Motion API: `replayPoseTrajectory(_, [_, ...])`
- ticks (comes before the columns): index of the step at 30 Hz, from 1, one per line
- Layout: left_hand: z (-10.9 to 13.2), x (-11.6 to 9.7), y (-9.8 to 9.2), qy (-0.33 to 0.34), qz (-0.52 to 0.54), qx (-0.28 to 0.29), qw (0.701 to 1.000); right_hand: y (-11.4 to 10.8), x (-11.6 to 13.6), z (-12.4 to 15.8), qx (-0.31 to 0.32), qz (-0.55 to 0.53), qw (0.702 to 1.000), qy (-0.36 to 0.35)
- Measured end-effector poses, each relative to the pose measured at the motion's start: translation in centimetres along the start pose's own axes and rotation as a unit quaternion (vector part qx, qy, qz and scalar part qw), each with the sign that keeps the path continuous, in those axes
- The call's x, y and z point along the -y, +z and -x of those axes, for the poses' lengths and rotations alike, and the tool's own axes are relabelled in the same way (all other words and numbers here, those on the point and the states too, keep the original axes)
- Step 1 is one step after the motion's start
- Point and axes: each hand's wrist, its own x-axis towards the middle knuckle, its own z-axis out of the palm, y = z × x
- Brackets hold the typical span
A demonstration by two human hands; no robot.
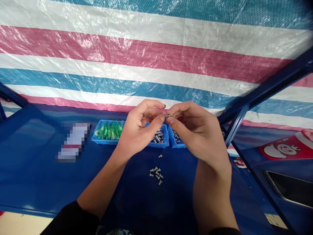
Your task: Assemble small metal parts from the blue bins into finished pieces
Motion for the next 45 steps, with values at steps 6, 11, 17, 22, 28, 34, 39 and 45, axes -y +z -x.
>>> replayPoseTrajectory(6, [-0.2,0.7,0.4,0.05,-0.042,-0.031,0.997,0.3,-0.4,-0.1,-0.01,-0.052,0.998,0.022])
replayPoseTrajectory(11, [0.3,1.2,1.5,0.104,-0.099,-0.056,0.988,0.2,-0.4,0.1,-0.073,-0.041,0.996,0.014])
replayPoseTrajectory(17, [2.2,2.4,1.7,0.054,-0.208,0.065,0.975,-1.5,0.2,2.0,-0.275,0.025,0.96,-0.054])
replayPoseTrajectory(22, [5.6,5.4,1.0,-0.019,-0.36,0.15,0.92,-4.0,-2.2,4.4,-0.362,0.166,0.914,-0.074])
replayPoseTrajectory(28, [7.6,8.7,2.4,-0.089,-0.479,0.165,0.858,-5.3,-9.4,6.7,-0.177,0.357,0.913,0.086])
replayPoseTrajectory(34, [7.3,10.0,3.0,-0.1,-0.507,0.197,0.833,-3.0,-9.5,7.2,-0.225,0.303,0.921,0.094])
replayPoseTrajectory(39, [7.5,10.5,2.0,-0.094,-0.491,0.192,0.844,1.1,-8.9,9.3,-0.265,0.237,0.929,0.102])
replayPoseTrajectory(45, [7.6,10.2,-0.1,-0.089,-0.444,0.169,0.875,4.1,-9.0,11.2,-0.219,0.165,0.952,0.134])
